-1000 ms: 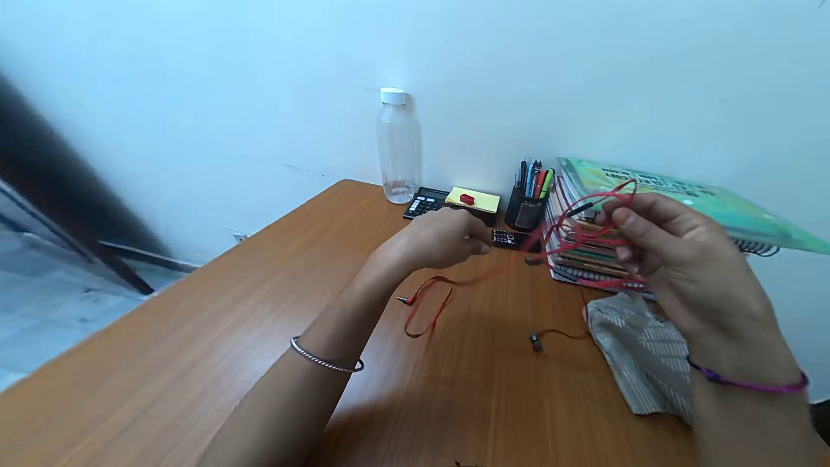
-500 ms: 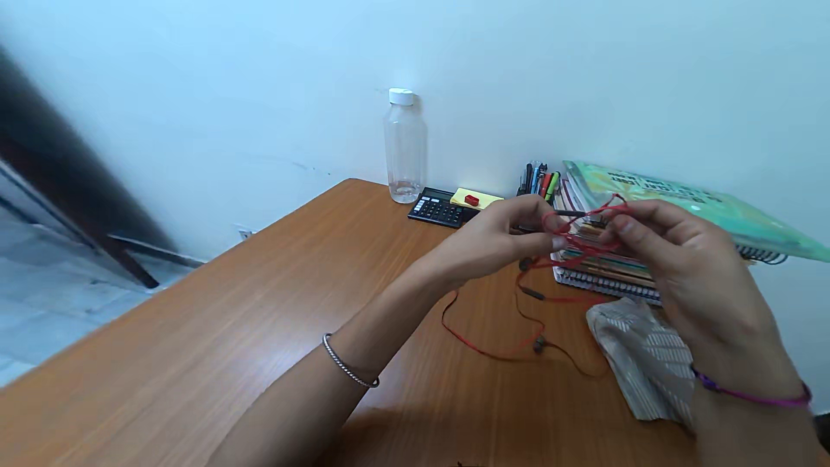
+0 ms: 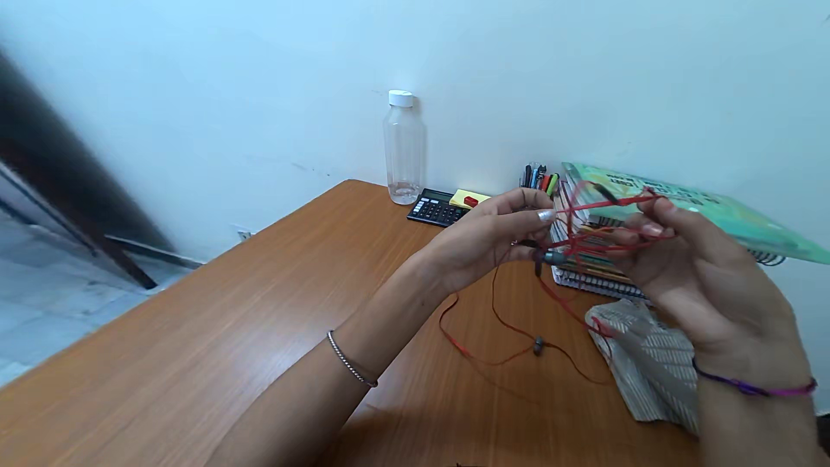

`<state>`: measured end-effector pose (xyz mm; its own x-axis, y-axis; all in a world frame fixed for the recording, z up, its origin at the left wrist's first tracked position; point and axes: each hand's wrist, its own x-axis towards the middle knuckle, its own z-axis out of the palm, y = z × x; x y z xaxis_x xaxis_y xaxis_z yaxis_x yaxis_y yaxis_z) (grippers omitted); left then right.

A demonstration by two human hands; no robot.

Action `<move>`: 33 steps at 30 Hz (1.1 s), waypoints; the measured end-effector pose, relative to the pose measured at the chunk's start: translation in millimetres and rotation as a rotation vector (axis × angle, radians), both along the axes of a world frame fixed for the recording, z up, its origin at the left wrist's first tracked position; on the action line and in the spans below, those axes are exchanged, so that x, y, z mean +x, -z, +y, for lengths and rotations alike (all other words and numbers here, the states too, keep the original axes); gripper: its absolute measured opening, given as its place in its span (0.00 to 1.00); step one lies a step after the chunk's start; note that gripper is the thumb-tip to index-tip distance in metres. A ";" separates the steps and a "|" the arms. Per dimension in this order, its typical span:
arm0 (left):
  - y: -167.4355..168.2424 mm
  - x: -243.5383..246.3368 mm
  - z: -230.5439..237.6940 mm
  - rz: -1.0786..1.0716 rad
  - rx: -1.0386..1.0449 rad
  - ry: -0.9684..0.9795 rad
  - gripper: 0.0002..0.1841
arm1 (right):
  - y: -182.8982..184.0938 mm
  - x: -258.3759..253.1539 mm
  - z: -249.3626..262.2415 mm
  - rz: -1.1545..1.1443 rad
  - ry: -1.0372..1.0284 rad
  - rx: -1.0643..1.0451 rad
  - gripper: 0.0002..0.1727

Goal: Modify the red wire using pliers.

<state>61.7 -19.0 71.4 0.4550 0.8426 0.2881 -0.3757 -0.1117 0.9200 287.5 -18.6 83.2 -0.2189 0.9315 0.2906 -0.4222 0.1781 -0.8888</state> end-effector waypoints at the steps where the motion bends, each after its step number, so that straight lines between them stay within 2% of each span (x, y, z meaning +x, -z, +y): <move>1: 1.1 -0.4 0.5 -0.024 0.007 0.019 0.09 | -0.1 -0.6 -1.0 0.035 -0.009 -0.012 0.19; 5: 5.3 -0.4 3.8 -0.019 0.134 0.132 0.28 | -1.4 -2.7 -5.8 0.150 0.009 -0.053 0.18; 7: 4.0 2.6 1.5 0.038 0.195 0.122 0.31 | -1.9 -3.2 -6.7 0.197 0.011 -0.060 0.19; 9: 2.3 4.9 -1.6 0.056 0.193 0.091 0.28 | -3.2 -3.9 -8.1 0.215 0.017 -0.067 0.19; 13: 1.9 5.3 -4.4 0.005 0.053 0.076 0.18 | -5.7 -5.4 -10.6 0.210 0.043 -0.074 0.20; 18: 7.8 9.6 -1.4 -0.050 -0.063 0.129 0.13 | -6.5 -3.9 -11.5 0.177 0.047 -0.050 0.21; 21: 8.1 14.2 -3.6 -0.023 -0.110 0.075 0.12 | -7.5 -4.1 -12.8 0.144 0.048 -0.025 0.22; 25: 7.9 18.8 -5.5 0.069 -0.063 -0.058 0.10 | -8.1 -6.8 -15.3 0.106 0.058 0.018 0.25; 33: 5.5 19.9 -8.3 0.154 0.040 -0.218 0.09 | -6.9 0.3 -15.0 0.025 0.028 0.100 0.18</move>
<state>81.6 -27.3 65.9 0.3054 0.9148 0.2645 -0.1951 -0.2117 0.9577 287.8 -33.6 90.0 -0.1849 0.9031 0.3875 -0.4380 0.2772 -0.8552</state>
